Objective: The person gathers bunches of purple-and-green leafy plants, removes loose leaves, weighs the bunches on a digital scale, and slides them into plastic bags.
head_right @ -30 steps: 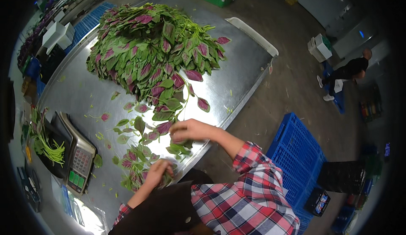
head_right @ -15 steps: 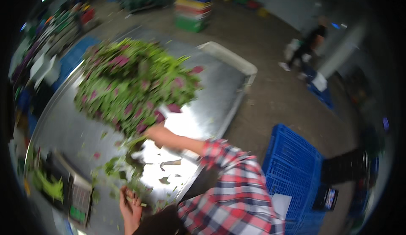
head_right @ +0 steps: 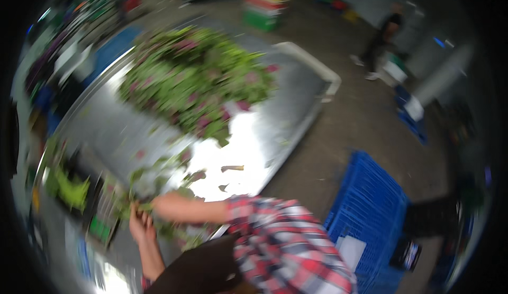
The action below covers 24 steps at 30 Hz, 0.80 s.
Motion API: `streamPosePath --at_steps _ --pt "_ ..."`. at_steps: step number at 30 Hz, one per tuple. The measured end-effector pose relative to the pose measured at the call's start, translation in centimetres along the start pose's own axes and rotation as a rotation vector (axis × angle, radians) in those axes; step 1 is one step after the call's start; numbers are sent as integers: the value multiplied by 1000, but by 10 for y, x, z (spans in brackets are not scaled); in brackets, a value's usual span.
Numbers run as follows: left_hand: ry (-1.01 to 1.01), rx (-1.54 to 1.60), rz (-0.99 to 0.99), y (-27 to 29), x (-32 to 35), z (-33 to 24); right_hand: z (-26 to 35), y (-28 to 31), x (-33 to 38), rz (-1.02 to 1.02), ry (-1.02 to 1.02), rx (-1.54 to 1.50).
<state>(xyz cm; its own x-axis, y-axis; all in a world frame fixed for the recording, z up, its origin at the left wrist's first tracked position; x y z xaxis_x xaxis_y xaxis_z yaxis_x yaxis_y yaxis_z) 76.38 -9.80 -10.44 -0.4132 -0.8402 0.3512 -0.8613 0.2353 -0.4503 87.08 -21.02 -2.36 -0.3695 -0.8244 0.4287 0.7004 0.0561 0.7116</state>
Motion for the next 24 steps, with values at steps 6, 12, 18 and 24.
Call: streamPosePath --at_steps 6,12,18,24 --pt "-3 127 -17 104 -64 -61 -33 -37 23 36 -295 265" --pt "259 364 115 146 -47 -42 54 -103 -7 -372 35 -127" --pt "326 466 263 167 -27 -45 107 -184 -18 60 -158 -682" --pt "344 622 210 197 -2 -27 106 -221 -29 283 -312 -729"
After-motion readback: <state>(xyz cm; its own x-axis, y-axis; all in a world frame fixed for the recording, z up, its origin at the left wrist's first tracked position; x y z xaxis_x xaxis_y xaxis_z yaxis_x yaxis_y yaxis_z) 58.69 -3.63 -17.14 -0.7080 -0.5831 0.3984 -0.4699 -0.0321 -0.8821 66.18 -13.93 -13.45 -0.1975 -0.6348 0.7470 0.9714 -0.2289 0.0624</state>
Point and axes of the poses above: each hand's wrist, its own x-axis away from the middle knuckle, its own y-axis out of the back of the hand, z = x × y, the point moved 5 cm from there along -x, towards the middle knuckle, and after that the axes turned 14 degrees about -y, right-handed, at the moved point
